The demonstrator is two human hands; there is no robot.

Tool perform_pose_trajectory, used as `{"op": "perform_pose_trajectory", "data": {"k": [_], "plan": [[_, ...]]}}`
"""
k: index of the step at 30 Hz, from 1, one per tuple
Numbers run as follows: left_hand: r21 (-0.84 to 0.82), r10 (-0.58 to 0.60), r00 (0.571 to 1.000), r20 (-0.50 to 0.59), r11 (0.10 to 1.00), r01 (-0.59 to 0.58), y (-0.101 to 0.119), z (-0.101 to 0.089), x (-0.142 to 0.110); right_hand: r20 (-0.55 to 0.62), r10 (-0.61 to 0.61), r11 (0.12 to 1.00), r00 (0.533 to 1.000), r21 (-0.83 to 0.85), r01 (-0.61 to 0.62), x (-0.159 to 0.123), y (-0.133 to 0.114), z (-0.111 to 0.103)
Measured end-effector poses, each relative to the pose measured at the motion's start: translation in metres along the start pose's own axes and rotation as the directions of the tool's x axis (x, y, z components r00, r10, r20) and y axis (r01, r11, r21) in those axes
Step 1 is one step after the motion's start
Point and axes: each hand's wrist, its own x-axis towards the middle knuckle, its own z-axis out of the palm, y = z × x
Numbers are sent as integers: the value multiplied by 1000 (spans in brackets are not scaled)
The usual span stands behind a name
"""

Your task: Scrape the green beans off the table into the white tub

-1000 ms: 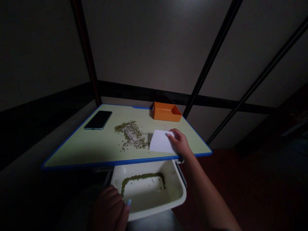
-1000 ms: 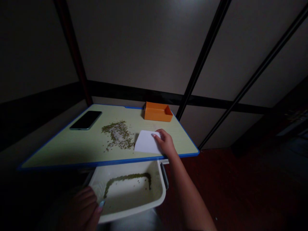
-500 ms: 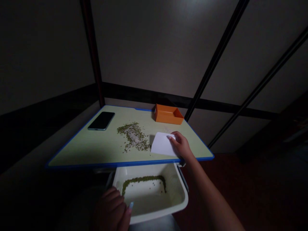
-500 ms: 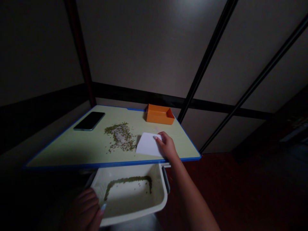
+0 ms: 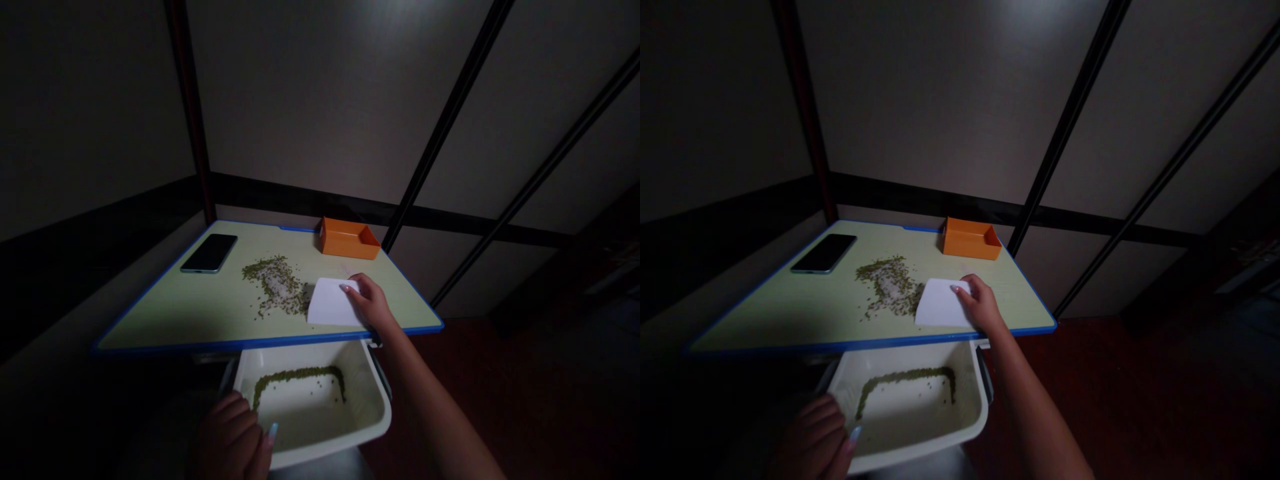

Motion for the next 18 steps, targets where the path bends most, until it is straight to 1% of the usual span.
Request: {"op": "perform_pose_trajectory", "data": {"k": [3,5,9,13,16,18], "plan": [[2,17,1000,-6,1000,-17,0,-1,1,-70,32,999,997,44,-29,0,2,-2],[1,34,999,9,999,-34,-1,-2,-1,-76,47,996,996,77,-41,1,5,-2],[10,35,999,40,999,-35,-2,-2,-5,-46,70,991,997,117,-64,3,14,-2],[9,5,999,41,1000,-5,-1,-2,-6,-31,91,989,995,122,-87,4,19,-6],[11,12,999,52,1000,-13,0,-3,-4,25,109,980,994,163,-111,4,19,-10],[22,17,999,41,1000,-18,1,-3,-4,63,107,972,992,205,-118,3,18,-11]]}}
